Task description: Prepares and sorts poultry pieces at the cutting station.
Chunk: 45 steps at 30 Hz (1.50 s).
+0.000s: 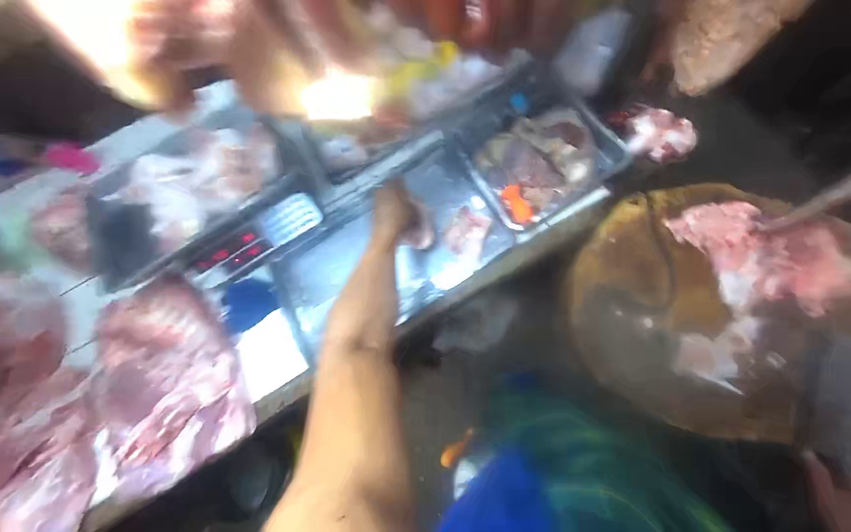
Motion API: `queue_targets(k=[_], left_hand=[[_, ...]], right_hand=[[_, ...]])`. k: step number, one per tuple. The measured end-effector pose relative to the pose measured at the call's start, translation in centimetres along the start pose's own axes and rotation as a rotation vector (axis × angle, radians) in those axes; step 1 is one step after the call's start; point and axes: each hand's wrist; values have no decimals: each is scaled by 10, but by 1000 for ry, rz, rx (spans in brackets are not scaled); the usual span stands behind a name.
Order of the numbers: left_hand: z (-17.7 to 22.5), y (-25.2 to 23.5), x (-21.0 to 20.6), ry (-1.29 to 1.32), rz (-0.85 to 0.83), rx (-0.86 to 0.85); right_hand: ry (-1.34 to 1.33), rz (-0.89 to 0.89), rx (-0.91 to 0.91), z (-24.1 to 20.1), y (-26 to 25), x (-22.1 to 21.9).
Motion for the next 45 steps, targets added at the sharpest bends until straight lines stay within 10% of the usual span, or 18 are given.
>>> queue_targets(k=[4,8,14,17,22,28,39,45], left_hand=[[-9,-15,-25,-77,-83,18],[151,76,-27,109,-30,-43],[376,276,-243,202,-736,-906],[422,311,-298,-100,-808,-998],[422,302,-288,-313,-957,-902],[459,286,-272,750,-893,-76],[518,274,-313,0,-477,-213],[495,255,-317,167,-607,-233]], right_hand=[[-72,37,-107,1,0,0],[-163,22,-160,12,-11,-7],[-204,7,-149,27,-16,-7],[-213,-9,-148,35,-21,-7],[-250,-22,-98,49,-26,-9],[-303,-57,-51,64,-36,-8],[-286,-69,-53,61,-36,-8],[-175,-5,-85,45,-22,-7]])
Point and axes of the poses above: each hand's wrist, its own y-axis away from the middle knuckle, its own x-axis out of the back of the hand, z = x × y, and after that the axes turned 6 degrees about y, right-handed
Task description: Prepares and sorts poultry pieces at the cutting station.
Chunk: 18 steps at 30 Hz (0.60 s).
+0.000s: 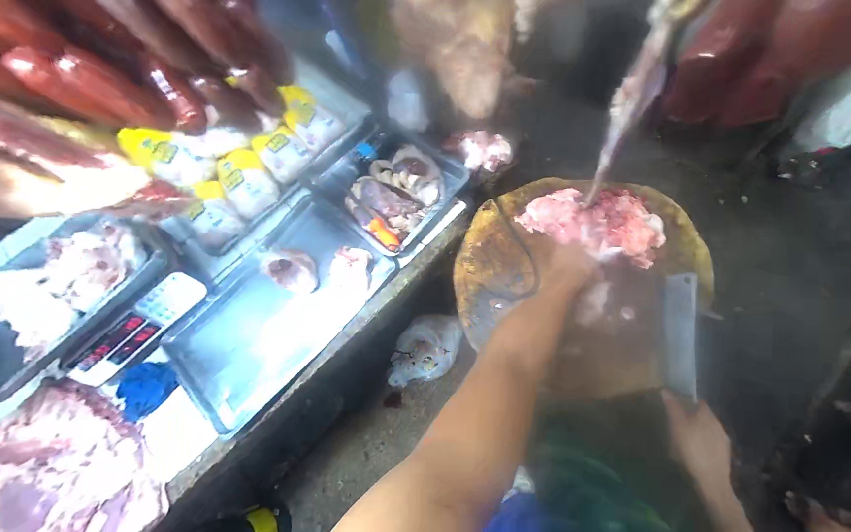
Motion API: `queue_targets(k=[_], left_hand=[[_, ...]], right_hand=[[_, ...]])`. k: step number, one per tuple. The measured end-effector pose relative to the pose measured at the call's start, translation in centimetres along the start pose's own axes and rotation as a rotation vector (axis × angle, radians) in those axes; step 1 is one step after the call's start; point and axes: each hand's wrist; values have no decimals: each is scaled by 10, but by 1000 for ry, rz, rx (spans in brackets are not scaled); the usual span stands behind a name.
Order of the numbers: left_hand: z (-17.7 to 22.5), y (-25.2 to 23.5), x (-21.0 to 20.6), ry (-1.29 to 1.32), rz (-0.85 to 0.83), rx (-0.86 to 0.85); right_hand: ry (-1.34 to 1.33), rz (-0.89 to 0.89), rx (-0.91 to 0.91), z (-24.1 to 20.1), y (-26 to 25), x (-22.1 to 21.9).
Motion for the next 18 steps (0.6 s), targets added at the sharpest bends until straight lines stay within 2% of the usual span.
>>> queue_targets(k=[4,6,9,11,14,18], left_hand=[[-35,-14,-5,108,37,-77],[-39,-21,0,160,-39,-48],[-42,-16,37,431,-143,33],[-68,-12,50,673,-111,46],[-129,13,88,943,54,10],[-211,108,206,940,522,149]], right_hand=[[-17,12,-5,-9,6,-5],[-22,25,-18,-15,11,-6],[5,60,-11,-22,12,-9],[45,59,-17,-20,10,-12],[65,71,-23,-22,6,-12],[50,82,5,-25,4,-14]])
Point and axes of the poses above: each hand's wrist, its own y-axis away from the middle knuckle, its own x-axis out of the back of the hand, z = x × y, and after that the axes turned 6 degrees about y, right-handed
